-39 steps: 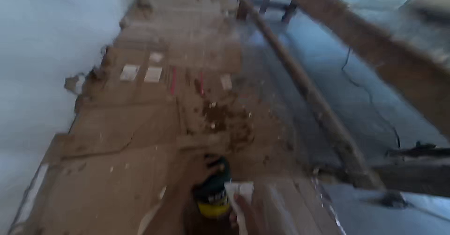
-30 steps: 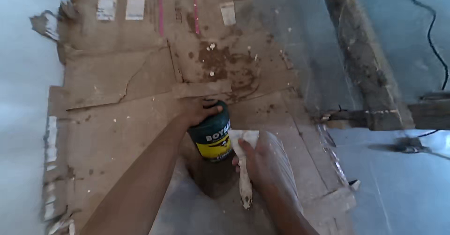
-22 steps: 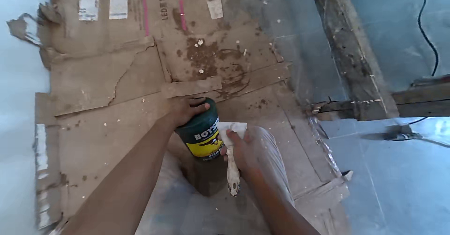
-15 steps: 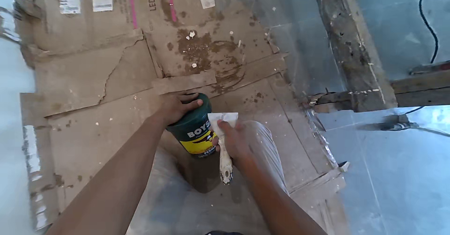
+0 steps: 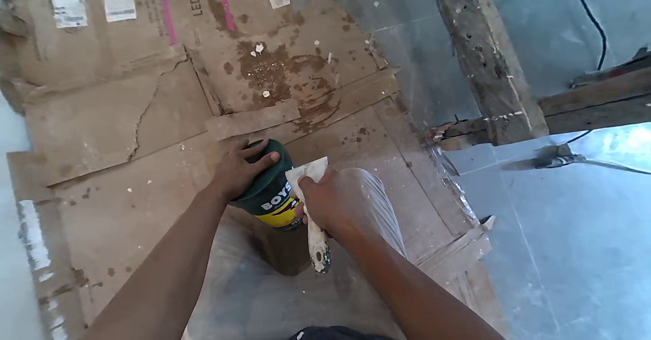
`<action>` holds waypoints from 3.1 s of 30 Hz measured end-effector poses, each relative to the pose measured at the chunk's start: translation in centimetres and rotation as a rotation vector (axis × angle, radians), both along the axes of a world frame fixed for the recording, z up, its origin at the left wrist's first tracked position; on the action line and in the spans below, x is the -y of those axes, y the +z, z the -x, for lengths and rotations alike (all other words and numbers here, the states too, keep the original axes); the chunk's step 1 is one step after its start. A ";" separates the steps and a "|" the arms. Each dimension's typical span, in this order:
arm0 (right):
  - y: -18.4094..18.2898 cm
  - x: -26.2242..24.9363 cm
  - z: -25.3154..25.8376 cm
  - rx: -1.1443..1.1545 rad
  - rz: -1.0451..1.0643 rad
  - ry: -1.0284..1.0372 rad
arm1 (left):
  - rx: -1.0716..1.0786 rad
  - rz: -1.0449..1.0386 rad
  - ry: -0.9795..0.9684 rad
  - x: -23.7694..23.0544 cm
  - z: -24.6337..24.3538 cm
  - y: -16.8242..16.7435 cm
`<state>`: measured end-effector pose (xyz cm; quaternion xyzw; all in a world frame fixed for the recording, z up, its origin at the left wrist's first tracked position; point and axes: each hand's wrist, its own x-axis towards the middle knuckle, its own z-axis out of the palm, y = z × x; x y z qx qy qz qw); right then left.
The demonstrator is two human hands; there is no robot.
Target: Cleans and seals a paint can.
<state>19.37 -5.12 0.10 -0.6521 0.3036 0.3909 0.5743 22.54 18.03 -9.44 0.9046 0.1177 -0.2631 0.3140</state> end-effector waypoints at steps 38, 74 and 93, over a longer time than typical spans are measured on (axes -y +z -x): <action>5.6 -11.7 4.9 0.244 0.430 1.005 | 0.323 0.050 0.402 -5.0 16.6 -4.6; 0.0 -5.7 4.7 0.305 -0.052 0.846 | 0.453 0.112 0.333 -5.1 17.3 -5.0; -4.0 -5.0 6.3 0.148 -0.321 0.497 | 0.467 0.127 0.343 -5.9 17.2 -5.7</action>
